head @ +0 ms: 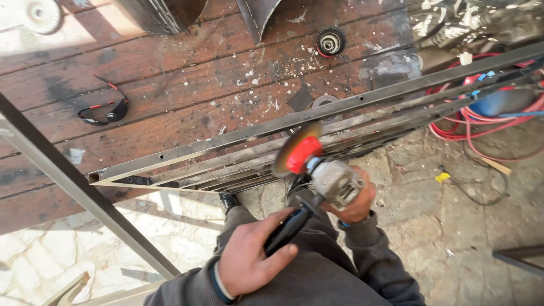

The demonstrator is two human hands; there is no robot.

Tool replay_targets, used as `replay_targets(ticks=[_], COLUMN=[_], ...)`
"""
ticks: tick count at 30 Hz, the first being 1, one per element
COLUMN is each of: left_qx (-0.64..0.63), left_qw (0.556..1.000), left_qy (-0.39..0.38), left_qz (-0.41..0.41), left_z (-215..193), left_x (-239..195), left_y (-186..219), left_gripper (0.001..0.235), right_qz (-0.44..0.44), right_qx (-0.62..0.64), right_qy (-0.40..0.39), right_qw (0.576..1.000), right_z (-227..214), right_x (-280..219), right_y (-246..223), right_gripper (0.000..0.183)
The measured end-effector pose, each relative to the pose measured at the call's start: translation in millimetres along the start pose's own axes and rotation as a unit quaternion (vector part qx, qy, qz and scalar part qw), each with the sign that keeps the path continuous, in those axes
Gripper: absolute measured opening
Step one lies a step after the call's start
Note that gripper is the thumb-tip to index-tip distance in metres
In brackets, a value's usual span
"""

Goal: Use an angle grinder to clean and smooth the surface of a metal gate frame.

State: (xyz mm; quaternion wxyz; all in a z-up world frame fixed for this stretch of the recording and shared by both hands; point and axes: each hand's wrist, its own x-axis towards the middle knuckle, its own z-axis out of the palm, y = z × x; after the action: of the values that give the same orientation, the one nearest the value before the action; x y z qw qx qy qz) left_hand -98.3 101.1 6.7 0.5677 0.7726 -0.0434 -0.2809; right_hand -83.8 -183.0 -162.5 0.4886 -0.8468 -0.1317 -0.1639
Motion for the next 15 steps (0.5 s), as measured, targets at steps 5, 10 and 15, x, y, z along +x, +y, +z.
replay_targets(ticks=[5,10,15], left_qx=[-0.026,-0.059,-0.039], left_qw=[0.999,0.995,0.994], left_qy=[-0.011,0.003,0.045], left_qz=[0.026,0.077,0.087], left_z=[58.5,87.1,86.4], left_x=[52.0,67.5,48.1], left_y=[39.5,57.1,51.4], left_gripper=[0.060,0.063,0.059], right_qz=[0.079,0.117,0.066], right_qx=[0.049,0.045,0.123], right_qy=[0.003,0.003,-0.012], right_qw=[0.996,0.992,0.990], right_z=[-81.7,-117.7,-87.4], right_x=[8.8,26.4,23.2], right_y=[55.5,67.6,78.4], right_gripper=[0.089,0.085,0.086])
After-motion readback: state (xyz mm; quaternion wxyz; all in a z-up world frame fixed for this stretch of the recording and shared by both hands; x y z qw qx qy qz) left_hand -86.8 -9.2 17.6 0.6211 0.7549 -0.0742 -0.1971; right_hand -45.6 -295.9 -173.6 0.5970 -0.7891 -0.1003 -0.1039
